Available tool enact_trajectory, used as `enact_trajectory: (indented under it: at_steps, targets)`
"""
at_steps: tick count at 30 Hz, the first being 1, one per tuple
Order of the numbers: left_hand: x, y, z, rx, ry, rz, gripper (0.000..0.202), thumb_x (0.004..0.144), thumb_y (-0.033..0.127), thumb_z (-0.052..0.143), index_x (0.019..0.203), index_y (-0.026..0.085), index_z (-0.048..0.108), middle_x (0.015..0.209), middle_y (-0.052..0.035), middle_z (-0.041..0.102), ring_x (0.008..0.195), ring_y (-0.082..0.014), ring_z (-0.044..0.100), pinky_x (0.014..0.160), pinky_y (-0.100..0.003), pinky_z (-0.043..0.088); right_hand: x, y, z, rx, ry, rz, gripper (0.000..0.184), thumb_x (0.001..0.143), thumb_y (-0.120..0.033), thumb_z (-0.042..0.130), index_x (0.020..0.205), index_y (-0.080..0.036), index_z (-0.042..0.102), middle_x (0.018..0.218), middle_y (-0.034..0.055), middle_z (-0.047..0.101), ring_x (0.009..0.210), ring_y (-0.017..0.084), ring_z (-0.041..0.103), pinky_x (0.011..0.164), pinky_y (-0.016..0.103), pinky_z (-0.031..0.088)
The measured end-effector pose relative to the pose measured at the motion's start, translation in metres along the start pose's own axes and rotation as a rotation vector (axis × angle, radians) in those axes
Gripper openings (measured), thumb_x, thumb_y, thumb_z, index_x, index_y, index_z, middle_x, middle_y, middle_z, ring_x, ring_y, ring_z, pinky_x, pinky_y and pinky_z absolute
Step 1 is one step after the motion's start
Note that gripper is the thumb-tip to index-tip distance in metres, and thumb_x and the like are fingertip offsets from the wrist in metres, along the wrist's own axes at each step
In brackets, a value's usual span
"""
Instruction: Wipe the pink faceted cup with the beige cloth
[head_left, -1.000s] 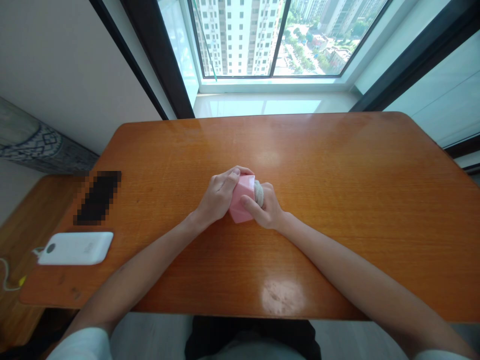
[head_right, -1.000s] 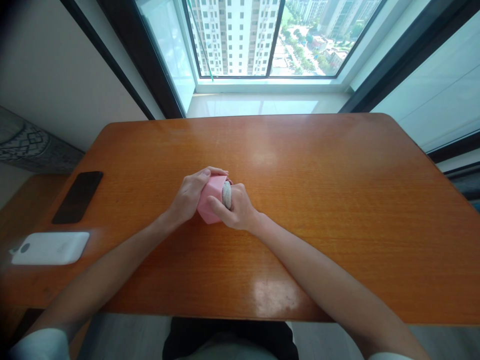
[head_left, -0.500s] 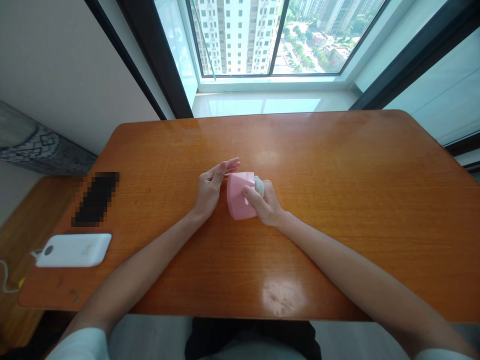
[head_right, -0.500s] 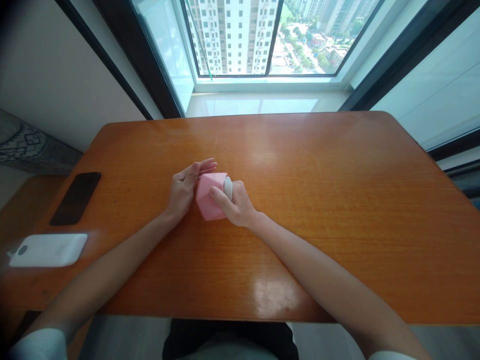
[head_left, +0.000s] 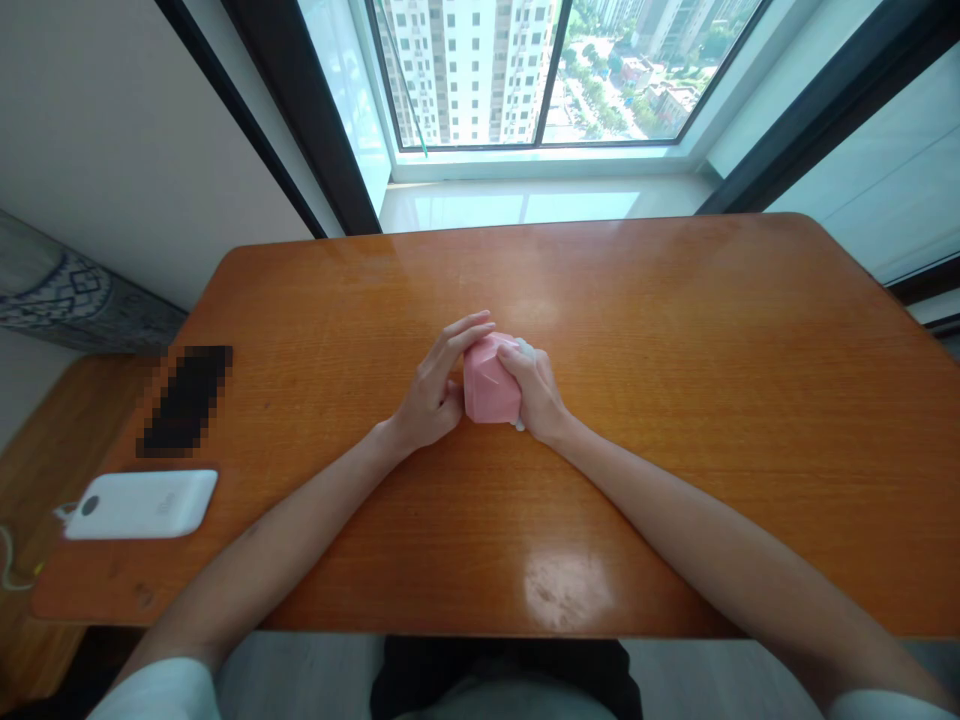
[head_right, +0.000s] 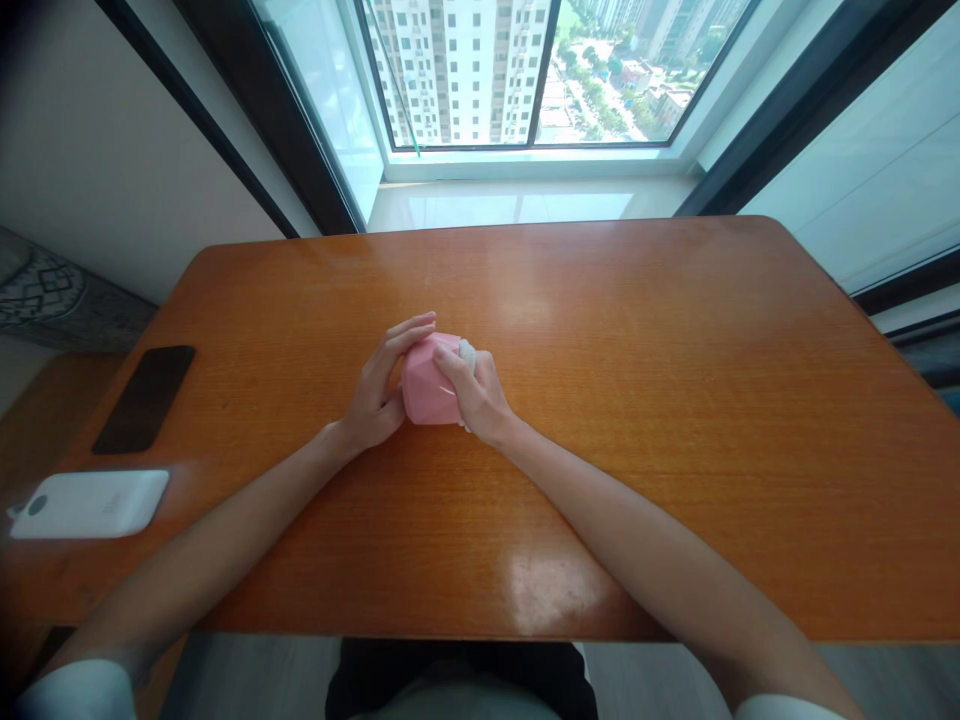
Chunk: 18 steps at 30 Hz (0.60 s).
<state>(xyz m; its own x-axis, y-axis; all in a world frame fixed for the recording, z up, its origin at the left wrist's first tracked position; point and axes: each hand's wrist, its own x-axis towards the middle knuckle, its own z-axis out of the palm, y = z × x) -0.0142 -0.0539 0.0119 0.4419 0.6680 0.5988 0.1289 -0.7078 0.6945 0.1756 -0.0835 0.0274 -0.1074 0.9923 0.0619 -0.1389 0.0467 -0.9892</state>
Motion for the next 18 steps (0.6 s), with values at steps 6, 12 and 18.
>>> enact_trajectory:
  at_steps: [6,12,18]
  targets:
    - [-0.001,-0.006,-0.004,0.046,-0.186,0.122,0.096,0.101,0.024,0.065,0.182,0.046,0.018,0.194,-0.0076,0.019,0.18,-0.0375,0.028,0.145,-0.071,0.032,0.002,-0.002,-0.002,0.069,0.006,0.068,0.063,0.092,-0.083,0.071,0.075,-0.023,0.065,0.049,-0.0035,0.054,0.034,0.012,0.046,0.028,0.027,0.027]
    - [0.005,-0.003,-0.018,0.13,-0.365,0.157,0.131,0.085,0.019,0.08,0.183,0.046,-0.003,0.196,-0.0119,-0.006,0.181,-0.0486,0.016,0.138,-0.077,0.039,0.004,-0.001,-0.005,0.109,-0.007,0.08,0.063,0.093,-0.08,0.071,0.066,-0.023,0.064,0.042,-0.0025,0.053,0.028,0.013,0.046,0.024,0.027,0.026]
    - [0.006,-0.011,-0.024,0.271,-0.365,0.128,0.13,0.086,0.046,0.095,0.183,0.038,0.009,0.192,-0.0203,0.018,0.176,-0.0455,0.035,0.138,-0.066,0.045,0.006,0.001,-0.006,0.157,-0.004,0.083,0.064,0.092,-0.081,0.072,0.063,-0.024,0.061,0.04,-0.0027,0.053,0.026,0.013,0.044,0.023,0.028,0.024]
